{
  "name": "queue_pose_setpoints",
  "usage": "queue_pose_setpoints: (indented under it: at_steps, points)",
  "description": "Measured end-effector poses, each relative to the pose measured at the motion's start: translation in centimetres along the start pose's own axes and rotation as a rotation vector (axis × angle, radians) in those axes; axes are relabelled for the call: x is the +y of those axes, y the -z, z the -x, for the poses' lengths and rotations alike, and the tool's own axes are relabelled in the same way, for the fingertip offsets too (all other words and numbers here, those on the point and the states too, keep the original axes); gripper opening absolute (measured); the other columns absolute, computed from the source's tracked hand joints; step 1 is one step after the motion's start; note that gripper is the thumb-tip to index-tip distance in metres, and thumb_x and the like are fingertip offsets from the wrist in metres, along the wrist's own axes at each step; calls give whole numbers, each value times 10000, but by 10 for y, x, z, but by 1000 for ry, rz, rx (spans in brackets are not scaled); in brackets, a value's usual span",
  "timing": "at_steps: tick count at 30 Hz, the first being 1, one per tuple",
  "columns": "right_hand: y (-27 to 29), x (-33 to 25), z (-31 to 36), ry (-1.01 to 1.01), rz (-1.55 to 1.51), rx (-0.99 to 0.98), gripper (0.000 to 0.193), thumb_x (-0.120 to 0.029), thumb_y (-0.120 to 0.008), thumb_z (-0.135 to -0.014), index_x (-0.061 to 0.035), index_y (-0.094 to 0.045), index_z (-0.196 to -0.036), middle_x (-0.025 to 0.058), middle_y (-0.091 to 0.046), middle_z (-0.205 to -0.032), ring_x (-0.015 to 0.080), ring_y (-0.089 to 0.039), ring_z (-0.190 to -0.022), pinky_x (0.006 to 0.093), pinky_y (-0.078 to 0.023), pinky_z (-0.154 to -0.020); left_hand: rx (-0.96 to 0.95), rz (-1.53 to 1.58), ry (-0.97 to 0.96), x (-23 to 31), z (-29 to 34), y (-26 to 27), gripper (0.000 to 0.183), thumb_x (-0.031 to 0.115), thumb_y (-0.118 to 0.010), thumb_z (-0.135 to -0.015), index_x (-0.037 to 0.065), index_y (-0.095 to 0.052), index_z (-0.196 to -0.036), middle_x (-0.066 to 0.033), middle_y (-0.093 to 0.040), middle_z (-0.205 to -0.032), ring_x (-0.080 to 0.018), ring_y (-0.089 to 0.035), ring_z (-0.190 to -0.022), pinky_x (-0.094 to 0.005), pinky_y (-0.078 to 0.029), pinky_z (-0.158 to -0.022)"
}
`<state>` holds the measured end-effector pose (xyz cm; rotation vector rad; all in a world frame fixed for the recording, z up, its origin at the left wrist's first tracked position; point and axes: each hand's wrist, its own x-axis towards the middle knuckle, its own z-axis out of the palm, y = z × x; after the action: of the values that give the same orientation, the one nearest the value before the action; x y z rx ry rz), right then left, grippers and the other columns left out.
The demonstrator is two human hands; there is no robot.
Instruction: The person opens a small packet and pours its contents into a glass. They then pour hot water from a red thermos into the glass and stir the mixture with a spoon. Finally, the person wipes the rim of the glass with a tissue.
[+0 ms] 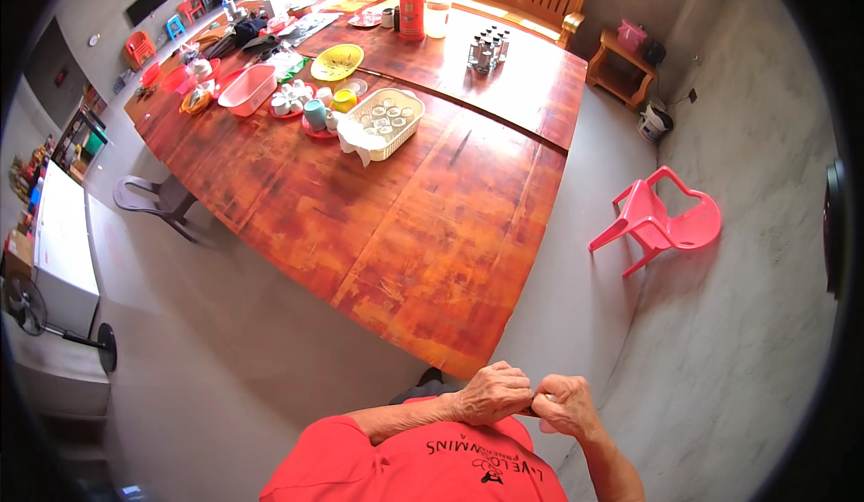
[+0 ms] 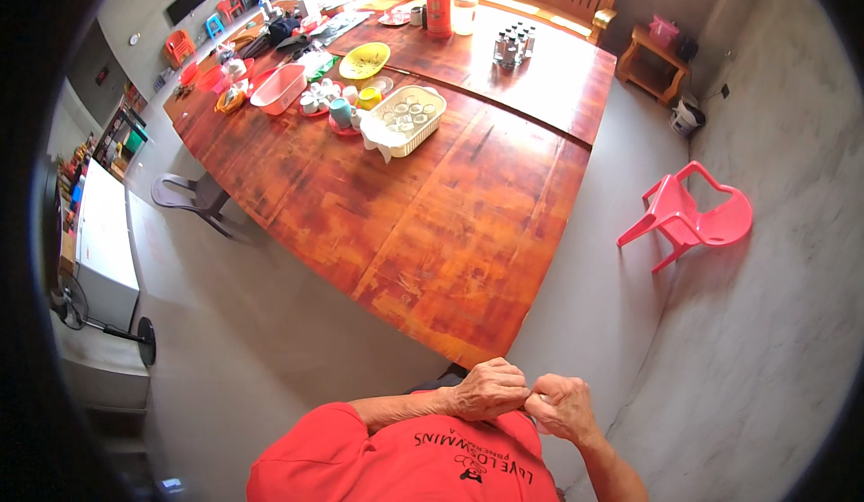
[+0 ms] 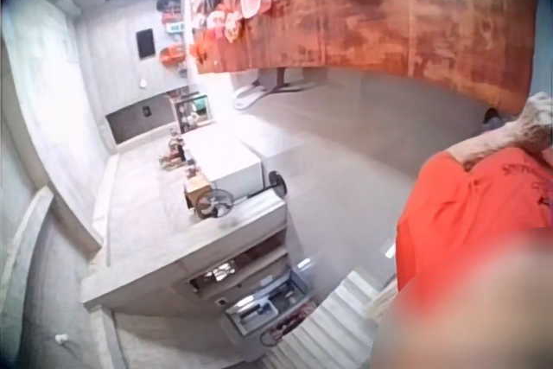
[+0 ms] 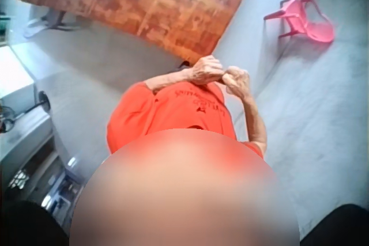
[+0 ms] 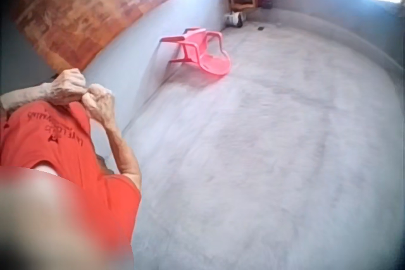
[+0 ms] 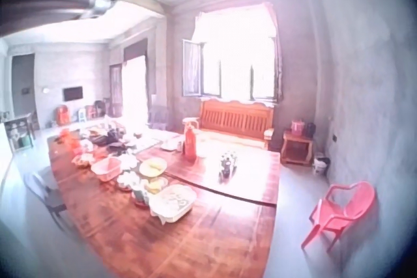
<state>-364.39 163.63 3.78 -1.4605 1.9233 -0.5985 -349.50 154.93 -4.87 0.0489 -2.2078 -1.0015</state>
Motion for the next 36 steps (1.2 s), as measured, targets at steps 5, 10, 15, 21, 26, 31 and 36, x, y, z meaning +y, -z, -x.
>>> queue_pose_setpoints:
  at_steps: [5, 10, 15, 21, 26, 31, 36]
  points:
    - [0, -2, -6, -73, -71, -58, 125, -122, -558, -668, -3, -592, -649, 128, -538, -569, 210, -506, -495, 324, -437, -501, 21, -27, -2, -3, 7, 1, 81, 120, -641, -761, 88, -575, -795, -9, -552, -771, -177, -575, -774, -312, -418, -676]
    - [-9, 0, -10, 115, 121, 95, 153, -156, -575, -700, -8, -594, -665, 147, -583, -635, 299, -576, -564, 373, -453, -530, 146, -113, 11, 4, 0, 9, 82, 111, -646, -751, 93, -569, -771, -12, -542, -741, -180, -577, -751, -313, -425, -663]
    - [0, 5, -14, 143, -70, 57, 142, -129, -573, -744, -37, -556, -637, 117, -567, -648, 318, -562, -581, 405, -449, -541, 109, 134, 224, 7, -2, 4, 70, 90, -628, -805, 47, -573, -797, -68, -560, -736, -235, -567, -625, -317, -449, -570]
    - [17, 22, -1, 459, 302, 76, 99, -154, -633, -723, -81, -568, -709, 51, -519, -648, 251, -558, -602, 376, -434, -515, -67, 397, 392, 13, -17, -6, 88, 79, -617, -839, -1, -595, -869, -92, -578, -800, -218, -582, -662, -322, -468, -591]
    - [54, 47, 16, 482, 328, -50, 75, -148, -633, -740, -102, -580, -711, 35, -510, -651, 241, -551, -616, 367, -432, -521, -129, 323, 306, 21, -36, -45, 108, 73, -636, -843, -21, -584, -848, -101, -551, -790, -247, -555, -648, -329, -457, -583]
    - [103, 99, 29, 611, 250, -108, 89, -122, -611, -731, -101, -529, -704, 27, -489, -627, 224, -552, -596, 374, -409, -490, -144, 444, 276, 34, -77, -98, 113, 116, -611, -869, 8, -603, -900, -107, -564, -823, -306, -572, -698, -362, -461, -601]
    - [147, 126, 51, 724, 417, -6, 121, -55, -610, -626, -114, -506, -647, 8, -426, -585, 189, -453, -518, 330, -316, -484, -193, 358, 215, 43, -110, -158, 167, 176, -566, -882, 16, -543, -923, -110, -543, -798, -308, -555, -688, -382, -457, -604]
